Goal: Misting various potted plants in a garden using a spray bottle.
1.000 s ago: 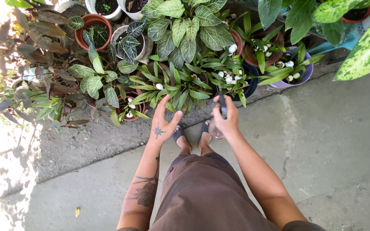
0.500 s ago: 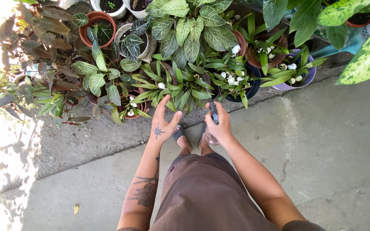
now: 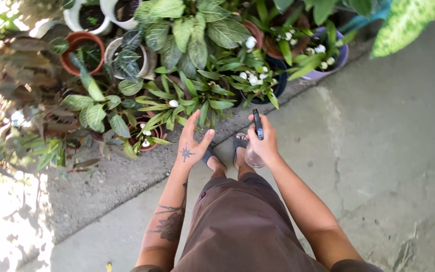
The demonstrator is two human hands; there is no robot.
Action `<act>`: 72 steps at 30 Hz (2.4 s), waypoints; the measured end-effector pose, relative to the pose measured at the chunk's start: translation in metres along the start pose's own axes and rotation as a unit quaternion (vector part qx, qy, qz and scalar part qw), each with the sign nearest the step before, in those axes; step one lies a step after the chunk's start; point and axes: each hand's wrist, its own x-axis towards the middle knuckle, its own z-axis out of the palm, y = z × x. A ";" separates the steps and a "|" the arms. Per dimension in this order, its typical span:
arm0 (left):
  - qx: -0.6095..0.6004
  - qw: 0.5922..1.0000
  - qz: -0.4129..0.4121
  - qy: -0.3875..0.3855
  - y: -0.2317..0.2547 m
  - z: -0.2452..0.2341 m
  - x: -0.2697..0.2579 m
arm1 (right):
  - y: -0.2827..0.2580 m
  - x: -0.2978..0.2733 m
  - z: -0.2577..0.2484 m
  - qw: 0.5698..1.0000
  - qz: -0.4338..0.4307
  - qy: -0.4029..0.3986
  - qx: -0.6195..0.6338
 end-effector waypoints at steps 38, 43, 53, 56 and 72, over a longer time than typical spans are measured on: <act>0.016 0.990 0.003 -0.142 0.065 0.147 -0.022 | 0.091 -0.019 -0.148 0.984 0.103 0.146 -0.003; 0.030 0.989 0.001 -0.146 0.061 0.141 -0.020 | 0.096 -0.015 -0.138 0.985 0.097 0.142 -0.012; 0.028 0.990 -0.020 -0.140 0.056 0.135 -0.019 | 0.064 -0.014 -0.127 0.986 0.129 0.107 -0.015; 0.030 0.991 -0.022 -0.132 0.059 0.133 -0.017 | 0.062 -0.010 -0.126 0.987 0.127 0.097 -0.022; 0.024 0.991 -0.021 -0.132 0.063 0.136 -0.019 | 0.069 -0.004 -0.142 0.968 0.197 0.152 -0.033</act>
